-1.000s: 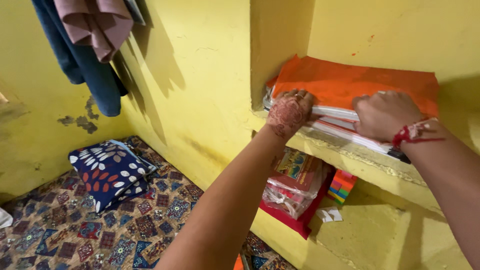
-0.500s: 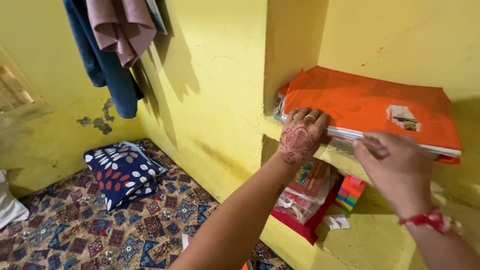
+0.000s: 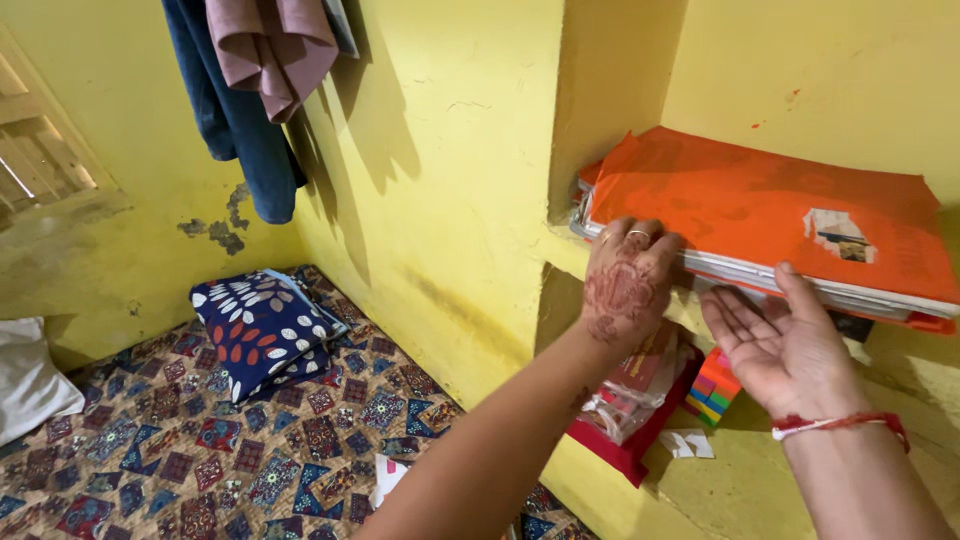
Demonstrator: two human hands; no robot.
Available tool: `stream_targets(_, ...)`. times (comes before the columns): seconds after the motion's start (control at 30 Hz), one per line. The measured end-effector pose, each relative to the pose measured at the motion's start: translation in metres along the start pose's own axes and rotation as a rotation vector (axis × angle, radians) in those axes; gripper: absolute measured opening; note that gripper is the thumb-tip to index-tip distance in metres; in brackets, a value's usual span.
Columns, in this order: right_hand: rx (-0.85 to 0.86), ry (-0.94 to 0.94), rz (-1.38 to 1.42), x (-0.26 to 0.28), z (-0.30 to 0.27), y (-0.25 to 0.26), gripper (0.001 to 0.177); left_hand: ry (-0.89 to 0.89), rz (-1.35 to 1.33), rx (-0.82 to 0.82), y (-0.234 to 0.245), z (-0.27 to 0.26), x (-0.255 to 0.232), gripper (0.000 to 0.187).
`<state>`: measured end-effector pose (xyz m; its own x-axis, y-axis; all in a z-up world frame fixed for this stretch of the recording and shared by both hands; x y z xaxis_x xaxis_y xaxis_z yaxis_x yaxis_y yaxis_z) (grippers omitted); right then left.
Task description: The person sorts through notebooks and school supplies on a wall shelf, moving individual notebooks and folders to a bed and back to the shelf while handling small toy blocks and a framed picture.
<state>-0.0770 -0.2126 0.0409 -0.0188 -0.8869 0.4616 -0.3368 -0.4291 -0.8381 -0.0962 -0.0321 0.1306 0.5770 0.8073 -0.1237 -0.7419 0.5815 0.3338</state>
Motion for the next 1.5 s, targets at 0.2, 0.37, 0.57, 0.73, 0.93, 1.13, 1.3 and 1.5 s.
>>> stream_targets(0.2,0.020,0.119,-0.008,0.014,0.015,-0.001,0.053,1.043,-0.350,-0.080,-0.028,-0.029,0.038,0.069)
stream_targets(0.37,0.119,0.069,0.027,0.016,0.033,-0.005,0.057,1.631,-0.914,-0.057,-0.081,-0.036,0.051,0.072)
stream_targets(0.57,0.105,0.043,0.072,0.014,0.034,-0.010,0.059,1.798,-1.296,-0.204,-0.096,-0.052,0.052,0.061)
stream_targets(0.73,0.098,0.041,0.055,0.014,0.039,-0.012,0.054,1.691,-1.645,-0.112,-0.119,-0.046,0.059,0.060)
stream_targets(0.93,0.117,0.148,-0.086,0.025,0.054,-0.009,0.032,1.519,-1.571,0.016,-0.143,-0.039,0.073,0.053)
stream_targets(1.13,0.067,0.249,-0.146,0.027,0.042,-0.001,0.026,1.482,-1.367,-0.073,-0.132,-0.048,0.071,0.059)
stream_targets(1.3,0.101,0.250,-0.179,0.018,0.027,0.007,0.032,1.522,-1.423,-0.077,-0.111,-0.067,0.068,0.049)
stream_targets(1.5,0.261,0.229,-0.155,0.012,0.029,0.006,0.030,1.353,-1.587,-0.134,-0.073,-0.059,0.060,0.043)
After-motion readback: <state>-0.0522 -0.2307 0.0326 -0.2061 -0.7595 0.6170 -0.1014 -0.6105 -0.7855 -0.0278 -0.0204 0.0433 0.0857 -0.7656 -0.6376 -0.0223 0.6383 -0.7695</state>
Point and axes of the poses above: each hand's wrist, its own z-axis towards the middle knuckle, its own y-axis out of the back of the hand, x = y × z, the point moved 8 cm from there along z, towards the middle knuckle, and after that the axes turned 8 degrees about z, right-handed, at the moved point
